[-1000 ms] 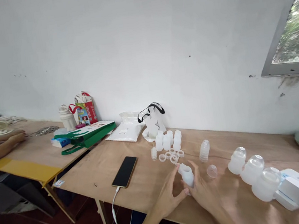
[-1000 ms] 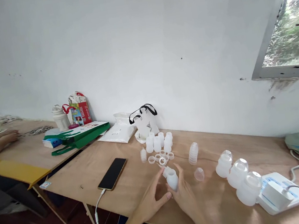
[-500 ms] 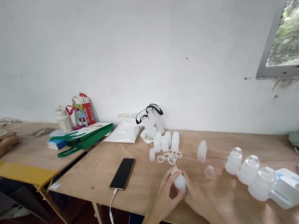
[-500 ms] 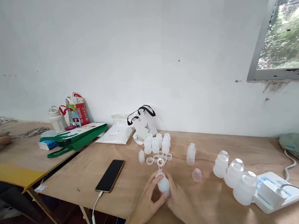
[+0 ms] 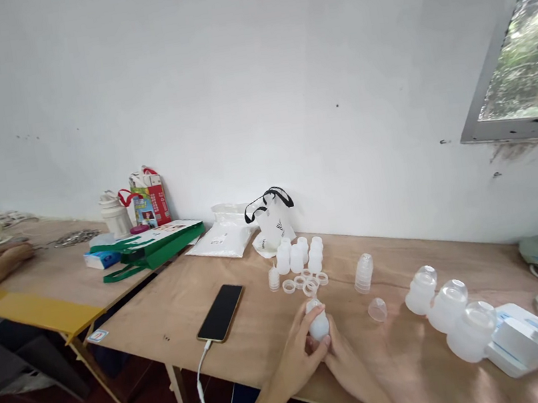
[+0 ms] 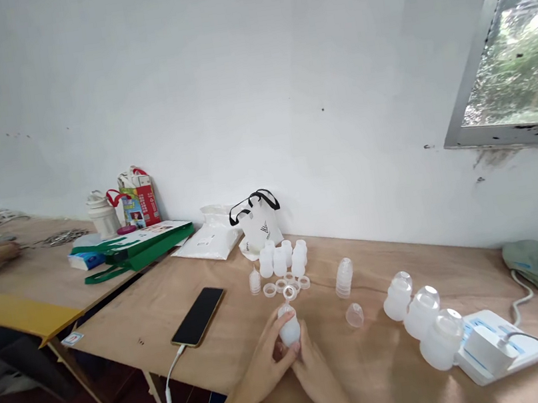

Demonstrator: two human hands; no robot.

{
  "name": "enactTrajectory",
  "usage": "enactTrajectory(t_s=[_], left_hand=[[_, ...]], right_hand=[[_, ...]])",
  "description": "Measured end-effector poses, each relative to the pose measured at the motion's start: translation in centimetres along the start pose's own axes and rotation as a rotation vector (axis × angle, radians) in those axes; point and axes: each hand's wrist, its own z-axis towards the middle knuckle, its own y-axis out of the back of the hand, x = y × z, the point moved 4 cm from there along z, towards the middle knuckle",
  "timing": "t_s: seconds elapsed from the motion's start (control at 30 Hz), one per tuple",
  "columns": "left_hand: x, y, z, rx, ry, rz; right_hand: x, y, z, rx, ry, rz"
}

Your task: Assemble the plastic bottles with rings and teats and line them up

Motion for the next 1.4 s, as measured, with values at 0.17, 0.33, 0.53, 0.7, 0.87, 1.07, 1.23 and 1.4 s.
enactTrajectory(t_s=[0.17,0.33,0.53,0.7,0.87,1.07,1.23,1.4], left_hand=[[-0.2,0.0,0.0,-0.057,-0.095,-0.006],[-0.3,0.1,0.1,-0.043,-0.146,0.079],[0.2,0.3,0.1,-0.094,-0.144,0.135],[-0.1,0.2,0.1,-0.079,-0.172,0.091],[-0.6,0.3,0.3,-0.030,-0.161,0.006],[-0.7,0.8,0.2,0.086,-0.136,-0.020],[0.2,0.4,-0.2,0.091,-0.169,0.000],[1.4,-0.6,-0.4,0.077,-0.185,-0.141]], right_hand=[[-1.3,-0.7,-0.1,0.022,0.012,-0.048],[-3.1,-0.9,-0.1,-0.012,-0.052,-0.175],[-0.9,-0.4,-0.1,-0.019,-0.015,-0.095],[1.4,1.9,-0.4,0.054,0.037,0.031],[3.1,4.7,-0.6,-0.054,0.037,0.076],[3.2,4.4,-0.7,-0.134,0.024,-0.073],[3.3,4.6,-0.5,-0.137,0.064,-0.152],[3.3,4.9,-0.4,-0.175,0.067,-0.160]])
